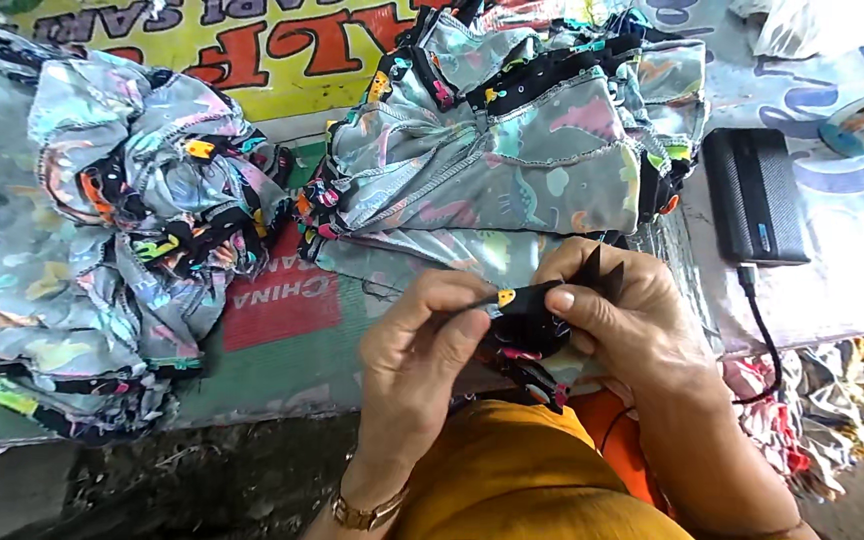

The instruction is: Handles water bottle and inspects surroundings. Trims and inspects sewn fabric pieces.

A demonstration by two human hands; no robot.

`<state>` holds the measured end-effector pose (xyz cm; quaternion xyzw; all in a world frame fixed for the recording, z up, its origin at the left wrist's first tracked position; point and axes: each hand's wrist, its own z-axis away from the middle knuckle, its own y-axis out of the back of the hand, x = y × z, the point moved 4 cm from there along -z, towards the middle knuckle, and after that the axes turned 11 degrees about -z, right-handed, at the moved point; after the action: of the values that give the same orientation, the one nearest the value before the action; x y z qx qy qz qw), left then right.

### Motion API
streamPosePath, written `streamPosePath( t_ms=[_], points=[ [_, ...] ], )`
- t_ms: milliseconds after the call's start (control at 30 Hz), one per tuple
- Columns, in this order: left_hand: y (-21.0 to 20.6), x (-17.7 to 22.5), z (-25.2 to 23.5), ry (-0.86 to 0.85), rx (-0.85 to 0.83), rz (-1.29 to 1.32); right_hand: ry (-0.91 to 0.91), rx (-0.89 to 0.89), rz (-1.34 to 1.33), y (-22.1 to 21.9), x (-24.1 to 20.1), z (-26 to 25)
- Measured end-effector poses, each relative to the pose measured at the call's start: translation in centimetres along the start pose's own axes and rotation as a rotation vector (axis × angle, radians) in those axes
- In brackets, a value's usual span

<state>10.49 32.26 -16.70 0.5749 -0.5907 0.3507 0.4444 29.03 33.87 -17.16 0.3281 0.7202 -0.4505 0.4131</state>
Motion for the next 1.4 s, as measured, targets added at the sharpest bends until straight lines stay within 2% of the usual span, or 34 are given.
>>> streamPosePath(
  t_ms=[133, 200, 400, 500, 667, 1167, 1400],
  points=[
    [0.1, 0.6, -0.5, -0.039, 0.121, 0.003, -0.003, -0.005, 0.010, -0.2, 0.3, 0.4],
    [0.0, 1.2, -0.6, -0.053, 0.120, -0.015, 0.022, -0.019, 0.058, -0.2, 0.1, 0.5],
    [-0.5, 2.3, -0.9, 0.049, 0.061, 0.034, 0.219, 0.116, 0.807, -1.1, -2.3, 1.5],
    [-0.6, 2.5, -0.9, 0.059, 0.062, 0.033, 0.323, 0.085, 0.880, -1.6, -3.4, 2.0],
    [-0.8, 2.6, -0.9, 0.042, 0.068, -0.009, 0.382, 0.029, 1.019, -2.5, -4.2, 2.2],
    [-1.0, 3.1, -0.5, -0.068, 0.098, -0.257, 0.413, 0.030, 1.145, -2.8, -4.1, 2.5],
    [-0.9, 3.0, -0.5, -0.067, 0.076, -0.262, 0.375, 0.008, 0.998, -2.5, -3.8, 2.0]
  ],
)
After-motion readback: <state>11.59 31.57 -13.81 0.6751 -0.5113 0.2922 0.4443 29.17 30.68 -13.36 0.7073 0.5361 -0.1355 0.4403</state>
